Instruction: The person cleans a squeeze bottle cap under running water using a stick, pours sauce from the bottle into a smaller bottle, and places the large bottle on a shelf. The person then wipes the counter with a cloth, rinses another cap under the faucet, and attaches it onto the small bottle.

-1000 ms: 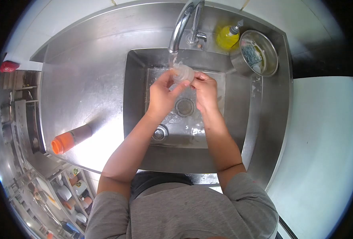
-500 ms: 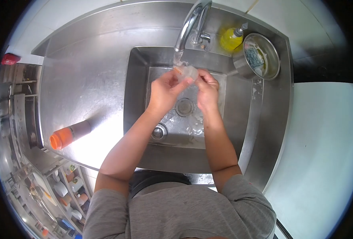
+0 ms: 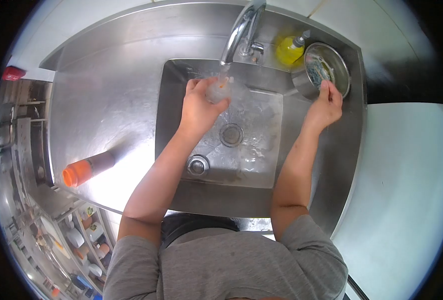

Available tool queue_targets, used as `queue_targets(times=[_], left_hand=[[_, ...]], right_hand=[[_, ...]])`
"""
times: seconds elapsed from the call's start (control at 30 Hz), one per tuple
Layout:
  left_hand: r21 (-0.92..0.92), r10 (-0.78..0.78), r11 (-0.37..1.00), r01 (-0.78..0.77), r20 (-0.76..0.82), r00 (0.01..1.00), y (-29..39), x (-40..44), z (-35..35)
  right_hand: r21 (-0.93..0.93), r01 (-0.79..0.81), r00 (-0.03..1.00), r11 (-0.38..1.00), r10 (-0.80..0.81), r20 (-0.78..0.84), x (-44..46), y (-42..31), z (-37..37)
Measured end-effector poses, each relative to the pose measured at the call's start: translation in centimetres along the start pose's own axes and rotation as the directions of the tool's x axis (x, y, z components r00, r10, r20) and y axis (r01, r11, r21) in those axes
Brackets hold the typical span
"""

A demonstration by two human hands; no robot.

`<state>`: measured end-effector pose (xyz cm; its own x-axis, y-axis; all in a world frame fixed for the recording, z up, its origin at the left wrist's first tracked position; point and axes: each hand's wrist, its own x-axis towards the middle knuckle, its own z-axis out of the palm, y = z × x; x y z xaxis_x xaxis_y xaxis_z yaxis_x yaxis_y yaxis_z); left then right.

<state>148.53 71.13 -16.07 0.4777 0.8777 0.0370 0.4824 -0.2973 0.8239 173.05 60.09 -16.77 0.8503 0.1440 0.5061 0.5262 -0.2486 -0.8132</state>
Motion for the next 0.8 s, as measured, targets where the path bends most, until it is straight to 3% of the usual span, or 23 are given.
queue_targets(times=[0.03, 0.13, 0.17, 0.2, 0.27, 0.37, 0.4, 0.5, 0.6, 0.7, 0.8], left_hand=[[0.029, 0.018, 0.999, -0.018, -0.003, 1.000, 0.0, 0.0, 0.2], [0.101, 0.065, 0.993, -0.061, -0.042, 0.997, 0.2, 0.3, 0.7], [0.123, 0.076, 0.990, -0.068, -0.056, 0.996, 0.1, 0.2, 0.8], [0.132, 0.079, 0.989, -0.071, -0.049, 0.996, 0.1, 0.2, 0.7], [0.151, 0.084, 0.985, -0.078, -0.032, 0.996, 0.1, 0.2, 0.6], [0.182, 0.115, 0.978, -0.100, -0.072, 0.991, -0.4, 0.1, -0.3], [0.180, 0.119, 0.978, -0.105, -0.072, 0.990, -0.5, -0.1, -0.4], [0.156, 0.085, 0.985, -0.075, -0.056, 0.995, -0.4, -0.5, -0.2], [0.139, 0.020, 0.990, -0.015, -0.039, 0.999, 0.1, -0.2, -0.5], [0.171, 0.068, 0.984, -0.056, -0.067, 0.995, -1.0, 0.0, -0.9], [0.192, 0.134, 0.975, -0.115, -0.089, 0.987, -2.1, -0.1, -0.4]], right_hand=[[-0.168, 0.136, 0.990, 0.976, -0.139, -0.004, 0.9, 0.3, -0.1], [-0.127, 0.166, 0.985, 0.978, -0.157, 0.078, -0.9, -3.2, 1.5], [0.083, 0.059, 0.954, 0.995, -0.081, 0.289, -3.0, -4.5, 2.4], [0.260, -0.095, 0.867, 0.961, -0.049, 0.495, -5.1, -5.3, 3.3], [0.230, -0.341, 0.541, 0.911, -0.010, 0.841, -8.3, -5.4, 5.1], [0.248, -0.557, 0.419, 0.793, 0.010, 0.908, -10.1, -5.0, 6.9], [0.268, -0.545, 0.424, 0.794, -0.015, 0.905, -10.3, -5.3, 7.1], [0.234, -0.149, 0.579, 0.961, -0.107, 0.809, -10.8, -5.5, 8.1], [0.256, -0.432, 0.527, 0.865, 0.012, 0.850, -11.0, -5.3, 8.6], [0.094, -0.675, 0.214, 0.732, 0.072, 0.974, -9.9, -5.0, 7.7], [0.213, -0.665, 0.322, 0.716, 0.017, 0.947, -10.9, -5.0, 7.7]])
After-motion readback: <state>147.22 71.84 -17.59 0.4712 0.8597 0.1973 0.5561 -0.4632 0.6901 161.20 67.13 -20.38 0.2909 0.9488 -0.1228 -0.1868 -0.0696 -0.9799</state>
